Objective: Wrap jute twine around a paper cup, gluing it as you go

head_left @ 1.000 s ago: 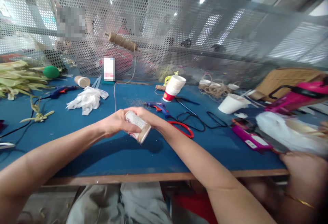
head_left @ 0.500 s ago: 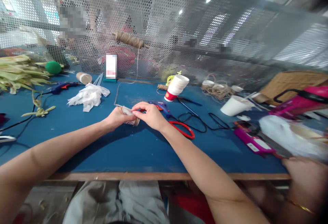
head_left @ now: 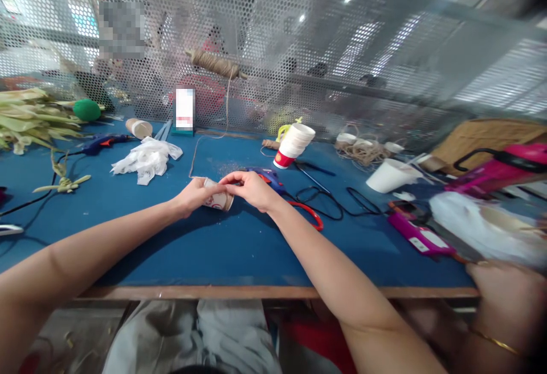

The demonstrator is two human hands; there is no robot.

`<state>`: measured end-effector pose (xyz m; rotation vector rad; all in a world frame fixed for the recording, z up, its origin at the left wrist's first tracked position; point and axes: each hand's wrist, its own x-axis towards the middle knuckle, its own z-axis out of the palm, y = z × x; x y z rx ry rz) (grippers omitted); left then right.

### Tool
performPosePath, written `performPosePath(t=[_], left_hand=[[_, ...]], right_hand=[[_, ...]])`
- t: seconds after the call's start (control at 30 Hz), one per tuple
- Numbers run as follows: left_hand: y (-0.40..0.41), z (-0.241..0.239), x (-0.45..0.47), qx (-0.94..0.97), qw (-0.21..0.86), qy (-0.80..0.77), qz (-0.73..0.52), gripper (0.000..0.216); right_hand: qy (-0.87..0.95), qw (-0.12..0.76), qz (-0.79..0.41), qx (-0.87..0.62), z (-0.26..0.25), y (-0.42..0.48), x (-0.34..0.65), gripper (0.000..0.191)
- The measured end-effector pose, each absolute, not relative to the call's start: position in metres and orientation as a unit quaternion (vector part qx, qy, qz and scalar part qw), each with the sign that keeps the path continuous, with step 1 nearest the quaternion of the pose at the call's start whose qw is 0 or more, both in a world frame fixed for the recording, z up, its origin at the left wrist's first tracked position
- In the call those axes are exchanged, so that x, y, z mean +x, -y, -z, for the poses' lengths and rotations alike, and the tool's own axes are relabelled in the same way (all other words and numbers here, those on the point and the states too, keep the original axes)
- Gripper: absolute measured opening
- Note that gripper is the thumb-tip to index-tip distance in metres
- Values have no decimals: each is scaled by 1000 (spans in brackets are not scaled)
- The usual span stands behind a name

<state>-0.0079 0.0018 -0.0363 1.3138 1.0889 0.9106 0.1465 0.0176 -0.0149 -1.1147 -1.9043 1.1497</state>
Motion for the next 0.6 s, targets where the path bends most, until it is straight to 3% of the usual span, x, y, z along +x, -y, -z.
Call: performPosePath(t=[0.3,0.47,0.5,0.6], left_hand=[[-1,35,-6,547,569,-468,-397,25],[-4,40,-5,547,559,-482,-395,25],[-4,41,-5,545,561,-482,-394,26],[-5,43,-5,538,571,-476,-397,25]], right_hand=[[755,305,-402,-419,15,-21,149,13],[744,341,-226,-528,-6,-39,188,19],[729,331,-176,-572,-9,-44,198,19],[692,172,-90,-695,-11,-55,223,17]])
